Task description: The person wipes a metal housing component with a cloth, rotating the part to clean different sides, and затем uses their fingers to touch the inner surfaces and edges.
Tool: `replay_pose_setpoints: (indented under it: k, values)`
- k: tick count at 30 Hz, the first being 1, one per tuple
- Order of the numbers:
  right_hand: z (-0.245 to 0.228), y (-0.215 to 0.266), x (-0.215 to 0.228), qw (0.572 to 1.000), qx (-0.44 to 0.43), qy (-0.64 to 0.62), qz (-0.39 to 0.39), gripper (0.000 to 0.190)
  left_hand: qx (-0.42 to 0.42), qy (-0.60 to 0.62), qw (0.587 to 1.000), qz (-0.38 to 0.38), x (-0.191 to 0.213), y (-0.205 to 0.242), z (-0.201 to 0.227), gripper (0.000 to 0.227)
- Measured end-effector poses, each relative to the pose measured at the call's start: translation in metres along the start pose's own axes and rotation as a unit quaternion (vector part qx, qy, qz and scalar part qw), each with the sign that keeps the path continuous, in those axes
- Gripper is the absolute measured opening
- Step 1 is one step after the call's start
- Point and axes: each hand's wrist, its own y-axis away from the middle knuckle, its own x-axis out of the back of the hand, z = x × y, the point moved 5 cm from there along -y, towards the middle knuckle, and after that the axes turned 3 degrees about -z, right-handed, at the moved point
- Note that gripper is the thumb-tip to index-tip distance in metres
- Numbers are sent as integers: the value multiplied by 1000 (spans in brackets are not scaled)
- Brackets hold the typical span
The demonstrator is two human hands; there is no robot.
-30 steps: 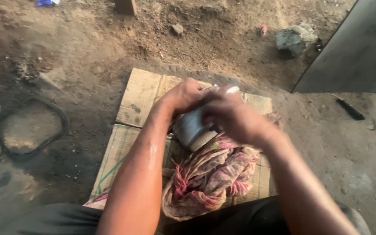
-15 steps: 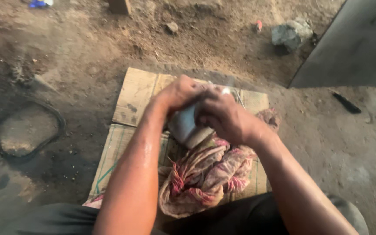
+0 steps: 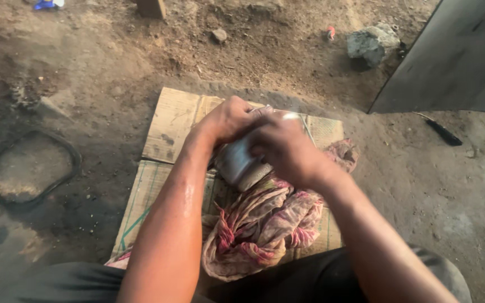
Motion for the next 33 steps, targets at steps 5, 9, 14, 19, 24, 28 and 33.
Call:
replay_pose_setpoints:
  k: [5, 9, 14, 19, 24, 28, 33]
  values:
    - [7, 8, 25, 999, -20, 35, 6, 18, 65, -21, 998, -2, 0, 5, -4, 65]
    - [-2, 8, 3, 997, 47, -37, -54, 22, 14, 16, 1000, -12, -5, 3, 4, 62]
    - [-8, 3, 20, 995, 15, 94, -31, 18, 13, 38, 999, -28, -3, 5, 2, 57]
    - [-23, 7, 14, 990, 7, 130, -63, 24, 96, 36, 994, -40, -9, 2, -1, 58]
    - [-15, 1, 12, 991, 25, 121, -51, 33, -36, 14, 999, -23, -4, 4, 12, 60]
    - [-18, 8, 2, 993, 100, 60, -24, 25, 97, 10, 995, -3, -2, 11, 9, 58]
    - [-2, -1, 16, 994, 67, -23, 85, 18, 149, -184, 953, 189, 12, 45, 25, 61]
